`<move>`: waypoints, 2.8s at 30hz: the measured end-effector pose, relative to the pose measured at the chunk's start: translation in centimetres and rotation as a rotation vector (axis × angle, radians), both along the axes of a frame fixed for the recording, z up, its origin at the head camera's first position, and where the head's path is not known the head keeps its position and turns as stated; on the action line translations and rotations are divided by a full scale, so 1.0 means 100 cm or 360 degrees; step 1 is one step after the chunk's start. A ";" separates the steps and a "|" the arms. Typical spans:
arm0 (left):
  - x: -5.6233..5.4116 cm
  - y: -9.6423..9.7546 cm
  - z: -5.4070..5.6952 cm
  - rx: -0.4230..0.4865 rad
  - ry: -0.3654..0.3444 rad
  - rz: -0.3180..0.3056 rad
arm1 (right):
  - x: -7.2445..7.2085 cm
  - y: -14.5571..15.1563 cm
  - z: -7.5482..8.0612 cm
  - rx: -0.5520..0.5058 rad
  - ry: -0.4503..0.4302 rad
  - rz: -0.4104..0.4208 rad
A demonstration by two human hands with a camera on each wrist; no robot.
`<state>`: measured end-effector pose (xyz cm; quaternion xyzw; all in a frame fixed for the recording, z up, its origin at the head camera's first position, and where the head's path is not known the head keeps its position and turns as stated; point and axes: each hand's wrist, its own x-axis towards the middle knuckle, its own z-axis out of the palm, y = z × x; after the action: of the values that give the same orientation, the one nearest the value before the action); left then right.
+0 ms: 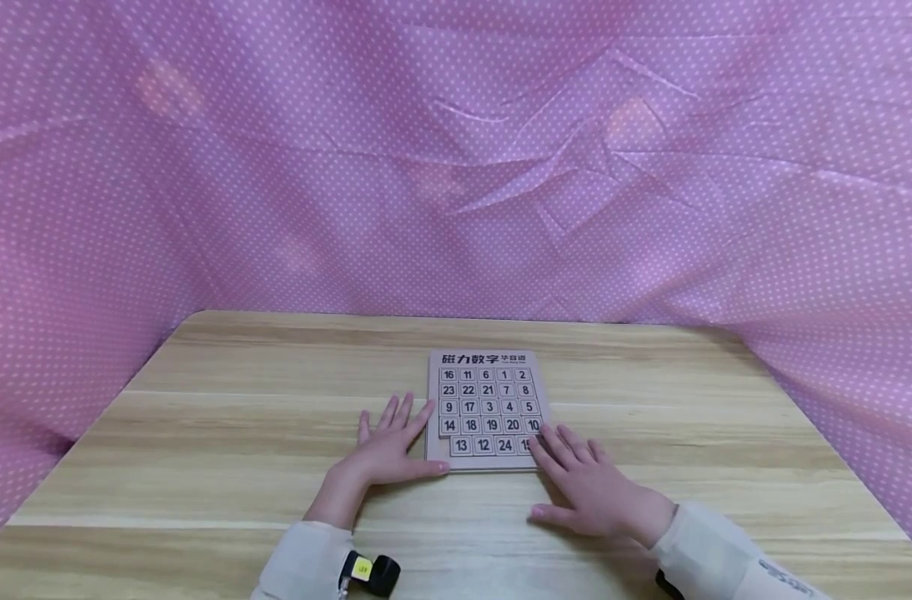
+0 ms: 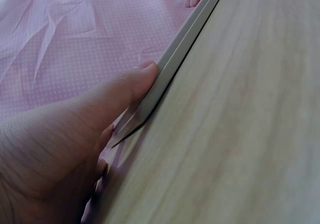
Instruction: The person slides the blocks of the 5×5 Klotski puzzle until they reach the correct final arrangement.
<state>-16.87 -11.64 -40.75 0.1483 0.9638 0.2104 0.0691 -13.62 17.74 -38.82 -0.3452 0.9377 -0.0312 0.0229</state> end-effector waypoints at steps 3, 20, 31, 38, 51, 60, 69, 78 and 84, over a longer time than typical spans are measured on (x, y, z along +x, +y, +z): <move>0.001 0.000 0.001 0.0000 -0.0004 -0.0002 | 0.000 -0.004 0.002 0.0019 -0.0012 0.0004; 0.000 -0.001 0.003 0.0000 -0.0003 -0.0006 | -0.012 -0.014 0.007 0.0010 -0.0145 -0.0047; 0.000 0.000 0.002 -0.0003 -0.0011 -0.0015 | -0.034 -0.023 0.004 0.0013 -0.0190 -0.0161; -0.001 -0.001 0.004 0.0013 -0.0020 -0.0007 | -0.034 -0.026 0.007 0.0052 -0.0171 -0.0169; -0.002 -0.002 0.005 0.0008 -0.0016 -0.0014 | -0.018 -0.022 0.006 0.0107 -0.0155 -0.0123; -0.004 -0.002 0.004 0.0003 -0.0015 -0.0010 | -0.009 -0.020 0.006 0.0094 -0.0136 -0.0078; -0.004 -0.003 0.004 -0.0002 -0.0013 -0.0012 | -0.008 -0.020 0.008 0.0072 -0.0152 -0.0063; -0.003 -0.003 0.005 -0.0002 0.0005 -0.0016 | -0.022 -0.040 0.010 0.0055 -0.0136 -0.0056; -0.002 -0.002 0.005 -0.0009 0.0014 -0.0018 | -0.035 -0.067 0.013 0.0087 -0.0136 -0.0042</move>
<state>-17.03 -11.86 -40.24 0.1544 0.9639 0.2067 0.0663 -17.14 11.07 -37.55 -0.3305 0.9408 -0.0206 0.0719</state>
